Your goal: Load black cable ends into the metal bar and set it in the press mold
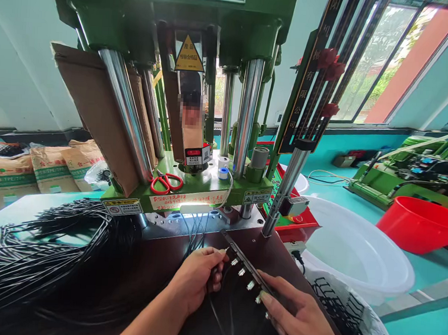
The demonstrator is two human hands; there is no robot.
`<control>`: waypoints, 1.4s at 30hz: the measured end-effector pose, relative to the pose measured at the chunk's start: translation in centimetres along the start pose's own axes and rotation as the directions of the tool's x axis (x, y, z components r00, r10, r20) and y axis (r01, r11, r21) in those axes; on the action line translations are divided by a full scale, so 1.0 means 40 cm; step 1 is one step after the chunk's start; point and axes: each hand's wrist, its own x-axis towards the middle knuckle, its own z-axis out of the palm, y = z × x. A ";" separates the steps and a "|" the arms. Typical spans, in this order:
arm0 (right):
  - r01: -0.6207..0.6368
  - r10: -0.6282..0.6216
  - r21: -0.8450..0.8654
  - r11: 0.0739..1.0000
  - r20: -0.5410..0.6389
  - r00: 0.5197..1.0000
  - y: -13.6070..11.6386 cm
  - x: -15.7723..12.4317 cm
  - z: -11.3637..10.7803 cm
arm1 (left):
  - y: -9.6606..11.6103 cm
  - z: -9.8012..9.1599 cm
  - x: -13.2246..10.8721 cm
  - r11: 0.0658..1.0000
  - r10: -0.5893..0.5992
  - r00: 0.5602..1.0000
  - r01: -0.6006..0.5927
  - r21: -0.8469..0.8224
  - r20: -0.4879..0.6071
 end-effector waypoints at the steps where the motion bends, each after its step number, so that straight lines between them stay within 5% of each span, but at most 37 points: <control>1: -0.016 0.017 0.027 0.999 -0.023 1.000 -0.003 -0.002 0.002 | 0.001 0.001 0.001 1.000 0.005 1.000 -0.005 -0.002 -0.012; 4: -0.028 0.040 0.107 0.994 -0.108 0.993 -0.020 -0.012 0.020 | -0.002 0.002 0.003 0.995 0.053 0.998 -0.049 0.087 -0.039; 20: -0.012 0.019 0.058 0.998 -0.127 0.992 -0.021 -0.013 0.024 | -0.019 -0.003 0.004 0.981 0.084 0.996 -0.080 0.179 -0.017; 25: -0.018 0.025 -0.178 0.984 0.037 0.999 0.021 0.011 -0.011 | -0.020 -0.005 0.007 0.981 0.078 0.997 -0.074 0.180 -0.015; 30: 0.034 -0.051 -0.198 0.980 -0.082 0.995 0.021 0.007 -0.004 | -0.016 -0.001 0.012 0.980 0.073 0.997 -0.066 0.187 -0.029; 34: 0.147 -0.147 -0.346 0.927 0.028 0.989 0.006 0.009 -0.003 | -0.022 0.003 0.015 0.974 0.072 0.997 -0.062 0.218 -0.041; 36: 0.060 -0.039 -0.399 0.915 0.059 0.997 0.004 0.015 -0.015 | -0.022 0.004 0.004 0.958 0.084 0.996 -0.068 0.278 -0.043; 39: -0.007 0.016 -0.512 0.859 0.014 1.000 -0.002 0.025 -0.043 | -0.002 -0.009 -0.027 0.732 0.328 0.940 -0.192 0.654 -0.091; 41: 0.091 -0.100 -0.628 0.773 0.021 0.995 -0.007 0.032 -0.063 | 0.028 -0.033 -0.038 0.489 0.545 0.835 -0.244 0.838 -0.075; 42: 0.150 -0.156 -0.658 0.738 0.050 0.987 -0.008 0.036 -0.072 | 0.046 -0.051 -0.035 0.459 0.610 0.787 -0.256 0.851 -0.092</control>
